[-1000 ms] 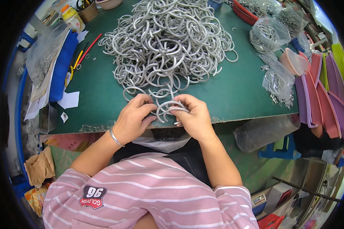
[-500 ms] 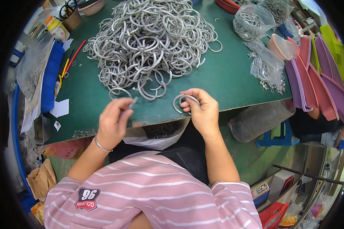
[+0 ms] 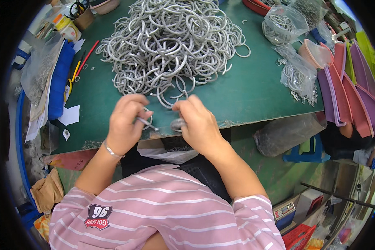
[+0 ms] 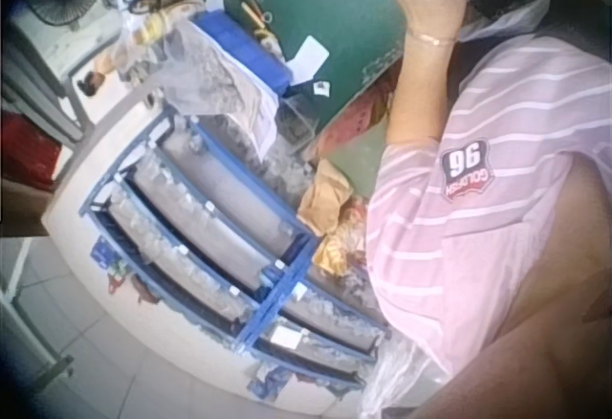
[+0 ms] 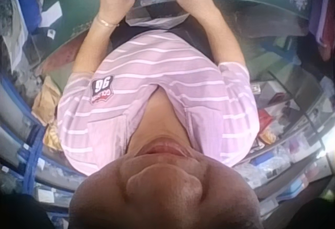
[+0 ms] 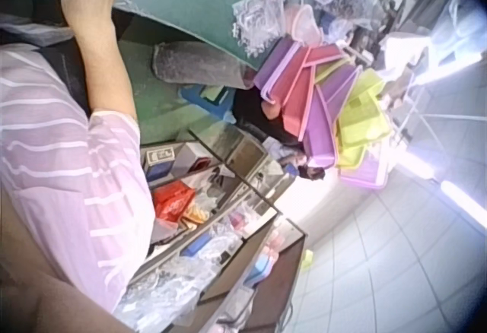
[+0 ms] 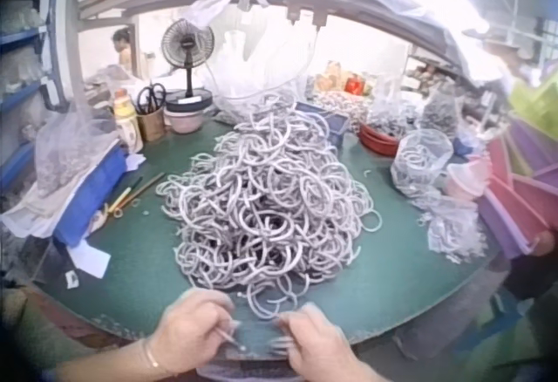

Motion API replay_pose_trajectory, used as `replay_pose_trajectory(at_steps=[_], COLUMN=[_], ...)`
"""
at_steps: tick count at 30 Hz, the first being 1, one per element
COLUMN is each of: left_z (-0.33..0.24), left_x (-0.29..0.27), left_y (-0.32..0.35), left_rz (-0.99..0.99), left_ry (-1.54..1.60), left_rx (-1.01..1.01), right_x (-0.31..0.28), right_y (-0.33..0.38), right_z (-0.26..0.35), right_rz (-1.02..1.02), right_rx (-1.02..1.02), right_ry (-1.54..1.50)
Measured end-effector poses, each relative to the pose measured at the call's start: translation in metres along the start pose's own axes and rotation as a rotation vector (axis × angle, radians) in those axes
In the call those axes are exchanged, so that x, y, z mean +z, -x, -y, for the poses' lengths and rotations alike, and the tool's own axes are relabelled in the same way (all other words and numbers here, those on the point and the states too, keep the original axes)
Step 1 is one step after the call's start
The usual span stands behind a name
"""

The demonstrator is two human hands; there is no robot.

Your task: The person sorts through a large pile of plastic hooks on a workbench, picking them up and placing them into a bag.

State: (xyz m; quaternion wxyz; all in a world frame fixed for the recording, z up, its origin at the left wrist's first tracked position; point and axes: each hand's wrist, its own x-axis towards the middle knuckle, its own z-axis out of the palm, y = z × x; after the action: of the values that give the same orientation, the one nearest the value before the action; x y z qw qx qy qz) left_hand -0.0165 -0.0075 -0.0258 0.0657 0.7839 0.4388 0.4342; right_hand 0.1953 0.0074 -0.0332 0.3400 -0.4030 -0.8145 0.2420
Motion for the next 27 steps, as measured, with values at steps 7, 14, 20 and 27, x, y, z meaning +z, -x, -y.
replay_pose_trajectory(at_steps=[7,14,20,27], left_z=[0.005,-0.001,-0.006,0.001], left_x=[0.016,-0.003,-0.008,-0.001], left_y=[-0.019,-0.044,-0.052,-0.026], left_rz=[0.284,-0.049,0.201,0.034], left_ry=[-0.087,0.297,0.529,0.157], left_rx=[0.147,-0.167,-0.722,-0.202], right_x=[-0.012,-0.061,-0.054,-0.091], right_y=[-0.018,-0.02,-0.012,-0.014], right_z=[0.002,-0.006,-0.006,-0.036], right_rz=[0.257,0.331,0.122,-0.561], right_rx=[-0.051,-0.241,-0.007,0.328], right_ry=[0.434,-0.048,-0.675,-1.013])
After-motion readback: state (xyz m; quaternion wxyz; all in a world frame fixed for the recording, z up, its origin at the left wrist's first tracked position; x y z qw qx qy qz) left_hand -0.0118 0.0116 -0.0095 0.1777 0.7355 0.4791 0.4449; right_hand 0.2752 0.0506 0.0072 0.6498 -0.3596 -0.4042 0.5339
